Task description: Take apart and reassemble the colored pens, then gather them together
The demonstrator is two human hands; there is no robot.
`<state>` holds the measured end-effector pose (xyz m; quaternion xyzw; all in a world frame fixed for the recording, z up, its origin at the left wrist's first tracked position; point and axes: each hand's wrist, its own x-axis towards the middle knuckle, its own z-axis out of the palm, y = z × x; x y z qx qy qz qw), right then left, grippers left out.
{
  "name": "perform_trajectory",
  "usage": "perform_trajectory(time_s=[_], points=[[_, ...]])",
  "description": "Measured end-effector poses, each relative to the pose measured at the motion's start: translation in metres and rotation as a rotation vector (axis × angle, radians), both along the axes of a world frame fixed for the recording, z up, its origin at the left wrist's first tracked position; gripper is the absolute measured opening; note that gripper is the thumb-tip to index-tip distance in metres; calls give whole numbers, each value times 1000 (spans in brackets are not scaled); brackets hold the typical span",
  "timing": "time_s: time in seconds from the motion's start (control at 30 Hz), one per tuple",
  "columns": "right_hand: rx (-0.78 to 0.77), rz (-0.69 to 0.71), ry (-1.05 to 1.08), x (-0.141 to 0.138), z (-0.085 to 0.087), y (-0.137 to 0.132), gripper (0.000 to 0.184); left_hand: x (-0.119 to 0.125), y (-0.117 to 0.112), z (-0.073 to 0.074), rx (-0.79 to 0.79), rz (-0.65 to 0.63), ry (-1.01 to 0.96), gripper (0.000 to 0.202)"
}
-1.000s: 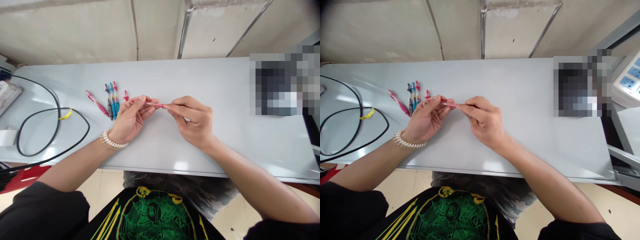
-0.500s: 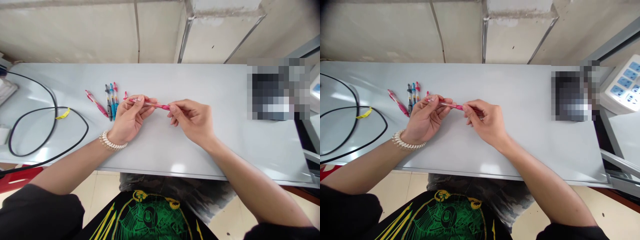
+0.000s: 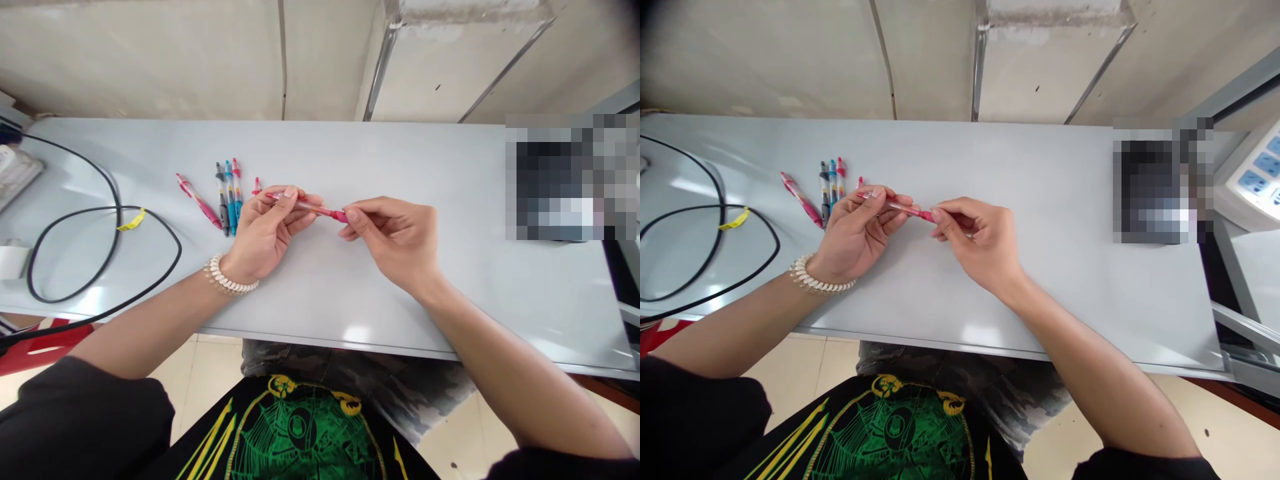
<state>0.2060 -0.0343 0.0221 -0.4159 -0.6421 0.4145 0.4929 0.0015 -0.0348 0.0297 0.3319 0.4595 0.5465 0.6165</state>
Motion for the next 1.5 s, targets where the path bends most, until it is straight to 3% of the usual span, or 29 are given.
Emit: perform_trajectory(time_s=[0.13,0.23,0.37,0.5,0.6,0.7,0.8,0.87,1.03,1.17,1.33,1.5], points=[[93,-23,-20,0,3,-1,4,-1,1,0,2,1,7,19],[15,-12,14,0,3,-2,7,-2,1,-1,12,-3,-1,19],[92,5,2,-1,2,-1,8,-2,1,-2,36,-16,-8,18],[-25,2,37,-1,1,-1,13,-2,2,-1,28,2,5,17],[63,10,8,-1,2,-2,4,-2,2,1,18,8,20,17],[63,17,25,0,2,-2,16,-2,2,2,9,13,28,17],[-33,21,-3,0,2,-2,11,-1,1,3,10,15,38,17],[5,27,-17,1,2,-2,6,-2,1,3,9,15,40,18],[-32,88,11,0,-1,-3,36,-2,1,5,11,4,32,19],[52,141,-119,-1,-4,-3,26,-2,1,4,14,-11,27,16],[208,132,-240,3,-1,-1,28,-4,5,2,-25,40,-5,18],[113,49,-138,6,9,0,21,-7,12,6,-120,115,-59,28]])
